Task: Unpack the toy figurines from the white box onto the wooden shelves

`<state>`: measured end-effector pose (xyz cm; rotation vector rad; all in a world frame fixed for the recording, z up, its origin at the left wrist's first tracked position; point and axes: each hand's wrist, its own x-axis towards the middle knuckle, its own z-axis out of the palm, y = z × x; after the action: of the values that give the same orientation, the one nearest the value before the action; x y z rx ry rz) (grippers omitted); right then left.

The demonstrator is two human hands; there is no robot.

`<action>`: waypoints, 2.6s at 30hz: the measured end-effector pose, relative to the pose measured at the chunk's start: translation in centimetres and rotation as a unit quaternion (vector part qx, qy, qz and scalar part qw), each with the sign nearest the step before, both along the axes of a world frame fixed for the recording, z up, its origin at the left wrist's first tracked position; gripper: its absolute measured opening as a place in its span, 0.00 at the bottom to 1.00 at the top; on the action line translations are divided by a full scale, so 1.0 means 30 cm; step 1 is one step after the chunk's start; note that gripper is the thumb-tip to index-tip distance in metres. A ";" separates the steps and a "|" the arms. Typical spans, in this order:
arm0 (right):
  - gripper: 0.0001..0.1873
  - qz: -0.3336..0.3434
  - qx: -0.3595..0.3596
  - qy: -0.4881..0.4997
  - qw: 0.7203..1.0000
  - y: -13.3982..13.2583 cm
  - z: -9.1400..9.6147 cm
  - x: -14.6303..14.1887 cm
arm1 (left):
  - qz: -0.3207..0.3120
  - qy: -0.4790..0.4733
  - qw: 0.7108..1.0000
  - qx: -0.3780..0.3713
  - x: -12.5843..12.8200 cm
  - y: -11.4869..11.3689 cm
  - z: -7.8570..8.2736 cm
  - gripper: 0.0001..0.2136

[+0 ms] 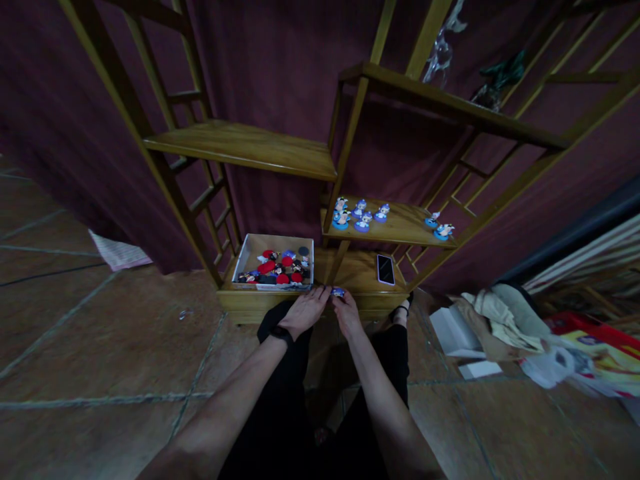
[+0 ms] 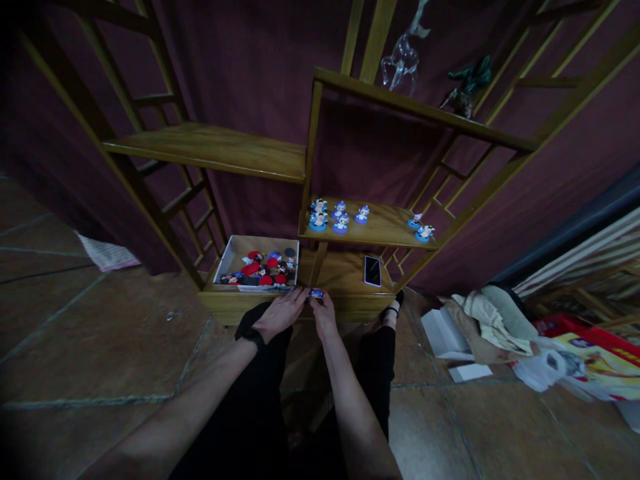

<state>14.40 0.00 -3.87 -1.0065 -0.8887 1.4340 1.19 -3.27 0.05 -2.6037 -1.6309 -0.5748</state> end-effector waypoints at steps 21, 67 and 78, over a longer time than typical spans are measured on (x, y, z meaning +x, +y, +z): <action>0.16 -0.001 0.004 0.029 1.000 -0.032 0.032 -0.013 | -0.007 -0.378 0.915 -0.139 -0.018 0.040 -0.022 0.15; 0.09 -0.065 0.217 -0.291 0.930 -0.072 0.196 -0.085 | -0.007 -0.771 0.479 -0.419 -0.103 0.064 0.006 0.04; 0.09 -0.057 0.232 -0.357 0.903 -0.089 0.179 -0.170 | -0.015 -0.788 0.453 -0.418 -0.193 0.047 0.007 0.04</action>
<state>9.30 -2.67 1.50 -1.1944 -1.5842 0.6697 -4.59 -1.86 0.25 -1.8139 -2.2879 -3.8876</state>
